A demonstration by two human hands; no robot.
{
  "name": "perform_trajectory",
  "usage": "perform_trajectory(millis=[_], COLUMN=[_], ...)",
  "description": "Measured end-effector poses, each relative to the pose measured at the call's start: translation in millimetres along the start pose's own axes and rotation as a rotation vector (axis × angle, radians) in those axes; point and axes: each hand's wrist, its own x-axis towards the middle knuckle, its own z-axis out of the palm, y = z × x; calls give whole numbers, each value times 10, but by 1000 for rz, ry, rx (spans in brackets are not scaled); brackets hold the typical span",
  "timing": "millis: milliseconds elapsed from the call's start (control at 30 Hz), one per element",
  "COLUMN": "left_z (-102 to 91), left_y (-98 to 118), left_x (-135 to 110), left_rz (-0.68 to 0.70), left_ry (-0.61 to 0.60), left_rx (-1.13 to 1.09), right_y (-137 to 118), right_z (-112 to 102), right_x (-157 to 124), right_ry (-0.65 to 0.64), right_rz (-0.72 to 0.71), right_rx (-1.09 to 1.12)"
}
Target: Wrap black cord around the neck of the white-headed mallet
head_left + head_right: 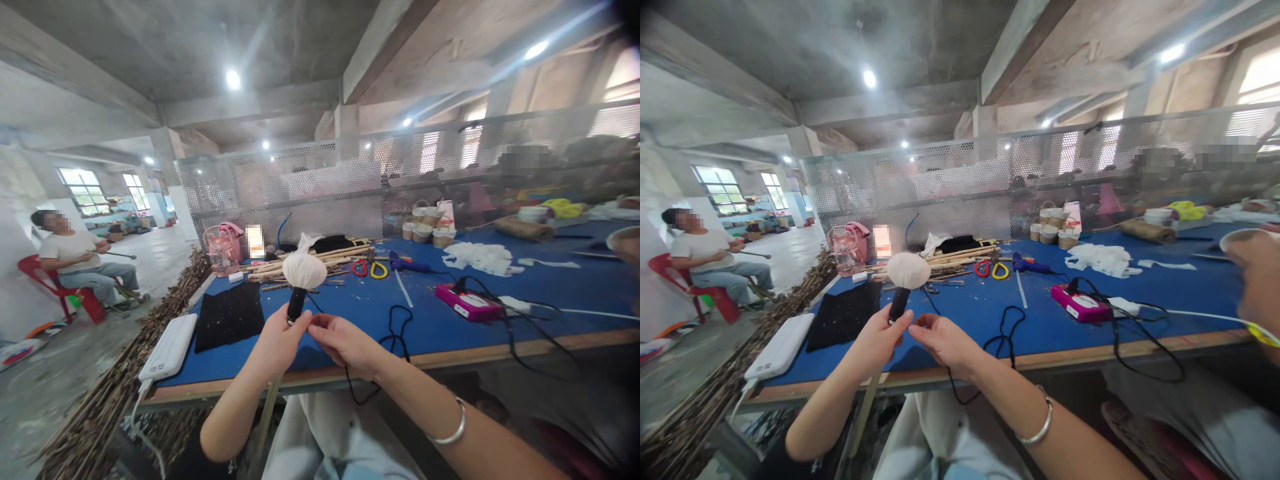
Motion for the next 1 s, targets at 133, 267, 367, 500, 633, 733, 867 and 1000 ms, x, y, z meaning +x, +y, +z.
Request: perform_trajectory(millis=[133,267,367,500,633,733,867,1000], left_z=[-33,0,53,86,21,-48,-82,-39], left_y=[-87,-219,-359,-490,-531,-554,-598,-613], left_x=[68,119,134,120,138,195,247,211], left_rz=[-112,-178,-137,-90,-26,-70,-117,-63], left_ry=[-66,-114,-23,33,6,-25,-4,45], left_rx=[-251,-603,-663,-614,-416,-391,-533,-571], right_y=[31,188,295,339,290,272,324,366], right_z=[-17,-36,-61,-67,-53,-30,-4,-7], right_x=[65,132,156,163,213,281,345,349], right_ry=[239,416,475,530,555,571,573,580], right_rz=[-171,-239,-275,-296,-286,-304,-304,-302], right_rx=[-171,-240,-339,-397,-364,-349,-368,-407])
